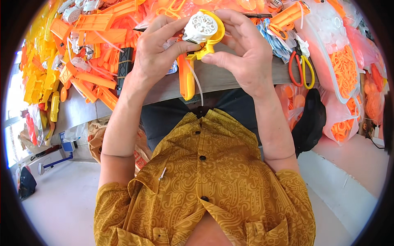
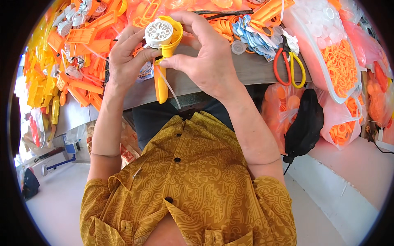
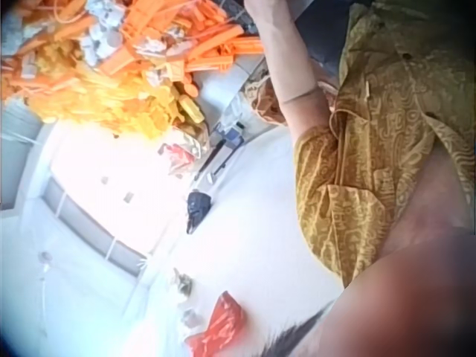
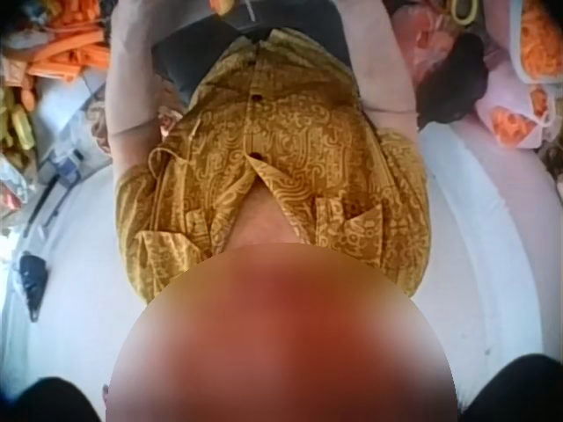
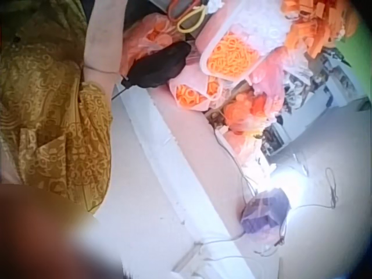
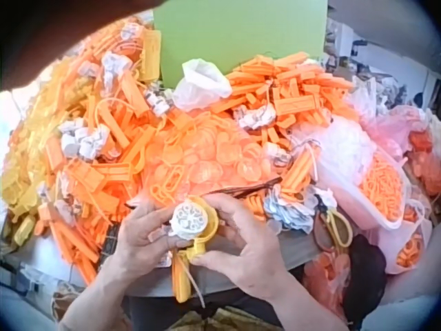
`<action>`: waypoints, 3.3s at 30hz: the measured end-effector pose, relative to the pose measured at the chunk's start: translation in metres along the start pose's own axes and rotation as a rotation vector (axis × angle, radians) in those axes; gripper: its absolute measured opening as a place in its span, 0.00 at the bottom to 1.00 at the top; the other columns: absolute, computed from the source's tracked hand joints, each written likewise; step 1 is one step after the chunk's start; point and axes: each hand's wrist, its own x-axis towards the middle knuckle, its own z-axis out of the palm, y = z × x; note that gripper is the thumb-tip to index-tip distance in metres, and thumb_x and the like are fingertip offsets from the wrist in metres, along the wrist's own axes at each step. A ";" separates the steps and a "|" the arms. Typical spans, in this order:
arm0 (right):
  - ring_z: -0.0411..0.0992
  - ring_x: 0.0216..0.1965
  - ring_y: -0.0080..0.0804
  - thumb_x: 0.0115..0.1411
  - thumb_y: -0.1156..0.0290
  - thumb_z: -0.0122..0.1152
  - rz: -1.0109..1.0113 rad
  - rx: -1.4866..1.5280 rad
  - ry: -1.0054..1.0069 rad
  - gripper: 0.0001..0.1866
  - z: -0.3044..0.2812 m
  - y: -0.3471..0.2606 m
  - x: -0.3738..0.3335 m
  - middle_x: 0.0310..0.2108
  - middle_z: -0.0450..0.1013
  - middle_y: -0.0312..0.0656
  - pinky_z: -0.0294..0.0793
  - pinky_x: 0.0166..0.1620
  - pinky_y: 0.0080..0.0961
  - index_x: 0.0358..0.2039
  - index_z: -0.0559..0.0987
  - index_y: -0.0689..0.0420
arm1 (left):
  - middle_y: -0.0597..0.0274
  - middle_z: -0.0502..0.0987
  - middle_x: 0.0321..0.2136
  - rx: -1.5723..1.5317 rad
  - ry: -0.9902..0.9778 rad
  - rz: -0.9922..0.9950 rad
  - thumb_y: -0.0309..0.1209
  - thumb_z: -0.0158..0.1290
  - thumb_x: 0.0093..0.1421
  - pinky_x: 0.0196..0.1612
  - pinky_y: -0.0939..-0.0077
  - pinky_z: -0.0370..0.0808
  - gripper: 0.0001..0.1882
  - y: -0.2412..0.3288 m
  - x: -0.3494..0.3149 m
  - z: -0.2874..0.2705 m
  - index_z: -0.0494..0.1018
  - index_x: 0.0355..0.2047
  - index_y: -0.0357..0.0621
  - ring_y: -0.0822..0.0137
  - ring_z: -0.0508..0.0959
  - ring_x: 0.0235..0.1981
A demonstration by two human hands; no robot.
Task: Assembling and testing components of yellow toy blasters from a pile of plastic parts.
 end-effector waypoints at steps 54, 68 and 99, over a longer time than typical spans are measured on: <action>0.68 0.40 0.27 0.44 0.82 0.58 0.325 -0.522 0.134 0.30 -0.040 0.031 -0.043 0.42 0.67 0.41 0.67 0.43 0.23 0.50 0.64 0.58 | 0.58 0.66 0.23 0.361 -0.222 0.204 0.26 0.57 0.41 0.28 0.69 0.69 0.18 0.012 0.024 0.052 0.72 0.36 0.40 0.60 0.71 0.24; 0.70 0.33 0.33 0.50 0.76 0.55 0.110 -1.382 0.397 0.14 -0.133 -0.028 -0.084 0.35 0.69 0.46 0.69 0.36 0.25 0.39 0.70 0.61 | 0.58 0.73 0.27 -0.477 -0.599 -0.471 0.26 0.57 0.46 0.30 0.77 0.69 0.09 0.069 -0.091 0.015 0.72 0.27 0.34 0.68 0.73 0.27; 0.61 0.22 0.19 0.54 0.70 0.52 0.438 0.389 0.378 0.22 -0.142 -0.027 -0.097 0.31 0.64 0.41 0.56 0.17 0.08 0.48 0.61 0.64 | 0.56 0.75 0.28 -1.494 -0.268 -0.870 0.25 0.47 0.55 0.35 0.80 0.71 0.15 0.064 -0.090 0.061 0.67 0.44 0.34 0.72 0.75 0.28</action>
